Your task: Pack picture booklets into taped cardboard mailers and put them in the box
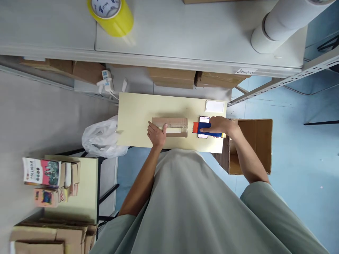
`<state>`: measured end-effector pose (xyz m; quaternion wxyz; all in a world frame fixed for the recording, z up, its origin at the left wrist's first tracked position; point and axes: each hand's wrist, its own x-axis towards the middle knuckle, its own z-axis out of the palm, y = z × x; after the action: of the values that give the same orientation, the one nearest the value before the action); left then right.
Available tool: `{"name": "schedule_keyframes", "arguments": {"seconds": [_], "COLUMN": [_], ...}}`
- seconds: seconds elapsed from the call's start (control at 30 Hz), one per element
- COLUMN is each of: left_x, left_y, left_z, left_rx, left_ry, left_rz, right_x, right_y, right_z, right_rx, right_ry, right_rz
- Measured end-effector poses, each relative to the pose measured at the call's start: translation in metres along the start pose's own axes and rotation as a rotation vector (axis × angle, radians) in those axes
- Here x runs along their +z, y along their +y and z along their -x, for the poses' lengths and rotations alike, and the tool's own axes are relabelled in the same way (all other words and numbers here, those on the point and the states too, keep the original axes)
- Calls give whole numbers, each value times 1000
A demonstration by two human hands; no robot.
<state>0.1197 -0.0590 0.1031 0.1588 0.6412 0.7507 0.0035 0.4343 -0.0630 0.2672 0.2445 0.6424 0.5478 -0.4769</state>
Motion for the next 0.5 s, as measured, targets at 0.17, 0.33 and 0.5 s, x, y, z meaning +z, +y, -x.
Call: {"name": "schedule_keyframes", "arguments": {"seconds": [0.17,0.33,0.5], "left_x": [1,2,1], "left_y": [-1,-3,-2], "left_z": [-1,-4,-3], "left_rx": [-2,-10,-1], "left_ry": [-17,-38,-20], "left_rz": [-8,1,-34], "right_x": [10,25,39], "right_y": [-1,-9,-13], "right_z": [-26,-42,-45], "right_rx": [21,17,36], "right_ry": [80,113,140], "right_rz": [97,129,118]}}
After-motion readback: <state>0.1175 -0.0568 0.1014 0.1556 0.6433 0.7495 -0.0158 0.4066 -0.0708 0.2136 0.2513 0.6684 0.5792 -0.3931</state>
